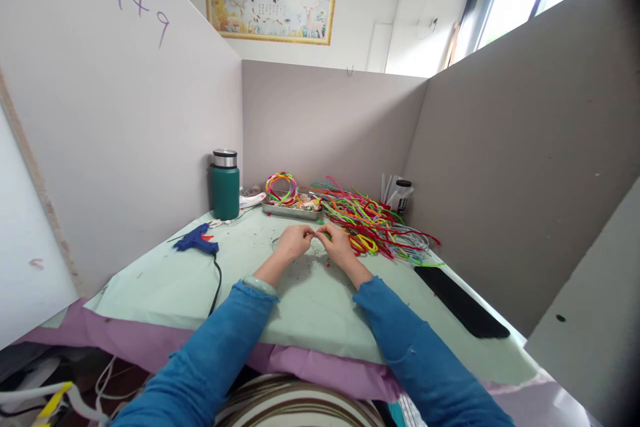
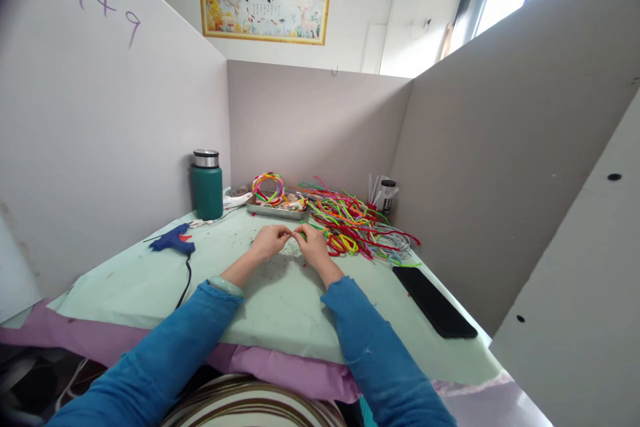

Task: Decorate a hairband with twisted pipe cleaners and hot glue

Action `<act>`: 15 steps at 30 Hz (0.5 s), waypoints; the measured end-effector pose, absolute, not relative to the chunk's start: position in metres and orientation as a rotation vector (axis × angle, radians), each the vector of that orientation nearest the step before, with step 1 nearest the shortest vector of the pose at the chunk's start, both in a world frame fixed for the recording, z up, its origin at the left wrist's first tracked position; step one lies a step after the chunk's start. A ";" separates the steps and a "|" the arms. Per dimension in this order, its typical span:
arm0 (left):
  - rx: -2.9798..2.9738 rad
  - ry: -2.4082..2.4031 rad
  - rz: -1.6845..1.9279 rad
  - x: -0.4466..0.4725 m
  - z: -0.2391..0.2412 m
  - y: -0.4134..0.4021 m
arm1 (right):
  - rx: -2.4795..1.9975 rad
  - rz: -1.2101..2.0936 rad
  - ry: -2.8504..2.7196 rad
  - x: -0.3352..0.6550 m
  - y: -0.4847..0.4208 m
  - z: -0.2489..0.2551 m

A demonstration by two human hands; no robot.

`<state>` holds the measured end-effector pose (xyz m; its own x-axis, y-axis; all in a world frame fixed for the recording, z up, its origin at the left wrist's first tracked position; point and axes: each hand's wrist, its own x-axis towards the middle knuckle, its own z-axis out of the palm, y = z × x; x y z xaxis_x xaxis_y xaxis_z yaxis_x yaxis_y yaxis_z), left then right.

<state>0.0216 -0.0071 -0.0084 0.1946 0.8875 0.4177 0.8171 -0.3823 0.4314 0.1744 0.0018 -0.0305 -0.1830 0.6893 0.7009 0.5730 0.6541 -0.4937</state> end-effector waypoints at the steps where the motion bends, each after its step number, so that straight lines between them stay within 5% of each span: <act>1: 2.338 1.684 0.944 0.022 -0.008 -0.007 | -1.012 0.141 -1.864 0.174 0.002 -0.031; 15: 2.335 1.712 0.861 0.023 -0.005 -0.011 | -1.060 0.179 -1.814 0.172 -0.002 -0.029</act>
